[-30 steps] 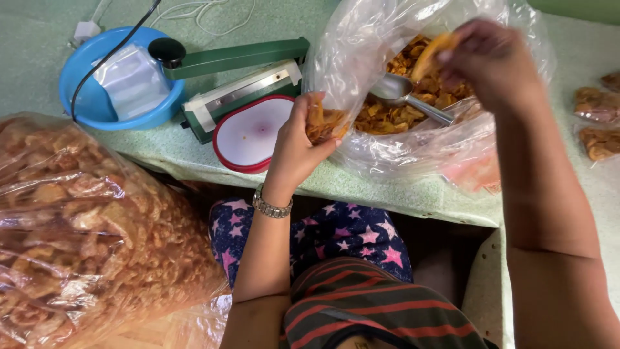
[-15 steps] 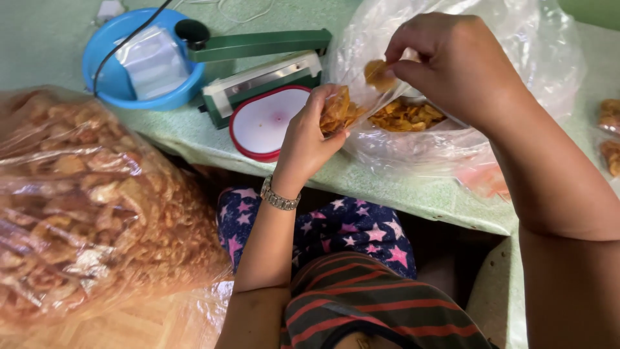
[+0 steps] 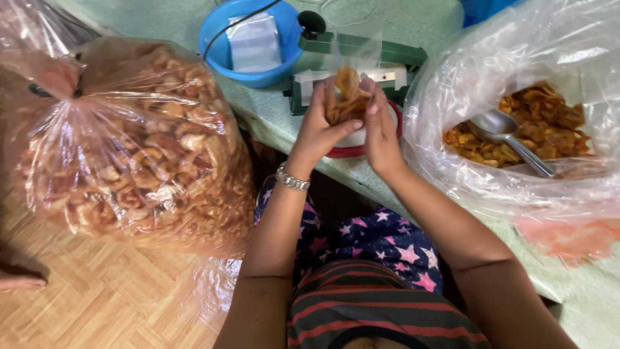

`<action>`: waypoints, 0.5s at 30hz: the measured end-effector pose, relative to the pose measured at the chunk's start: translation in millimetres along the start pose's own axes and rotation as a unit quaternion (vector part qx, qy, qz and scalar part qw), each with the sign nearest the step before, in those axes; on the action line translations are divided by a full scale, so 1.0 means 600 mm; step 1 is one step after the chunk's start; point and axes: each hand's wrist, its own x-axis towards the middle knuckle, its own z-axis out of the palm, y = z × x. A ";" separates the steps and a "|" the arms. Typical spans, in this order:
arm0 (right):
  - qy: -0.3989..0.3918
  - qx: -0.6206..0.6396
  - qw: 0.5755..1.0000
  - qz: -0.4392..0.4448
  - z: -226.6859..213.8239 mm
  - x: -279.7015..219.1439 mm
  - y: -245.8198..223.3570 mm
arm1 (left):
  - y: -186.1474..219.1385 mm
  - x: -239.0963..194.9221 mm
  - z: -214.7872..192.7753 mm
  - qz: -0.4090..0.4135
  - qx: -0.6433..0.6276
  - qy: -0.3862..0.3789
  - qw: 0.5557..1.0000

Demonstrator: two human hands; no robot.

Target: Scooping snacks into small plastic bags and sealing them with a heat sealer

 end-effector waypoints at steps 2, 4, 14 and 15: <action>-0.002 0.014 1.000 0.000 0.026 0.003 0.017 | -0.010 0.003 -0.005 0.015 0.022 0.015 1.000; 0.015 0.029 0.998 -0.054 0.040 0.012 0.047 | -0.006 0.005 -0.014 0.024 0.032 0.028 0.999; 0.022 0.054 0.997 -0.044 0.023 0.029 0.101 | -0.020 0.022 -0.039 0.054 0.117 0.019 0.991; 0.018 0.068 0.996 -0.052 0.020 0.036 0.101 | -0.012 0.024 -0.034 0.080 0.113 0.033 0.990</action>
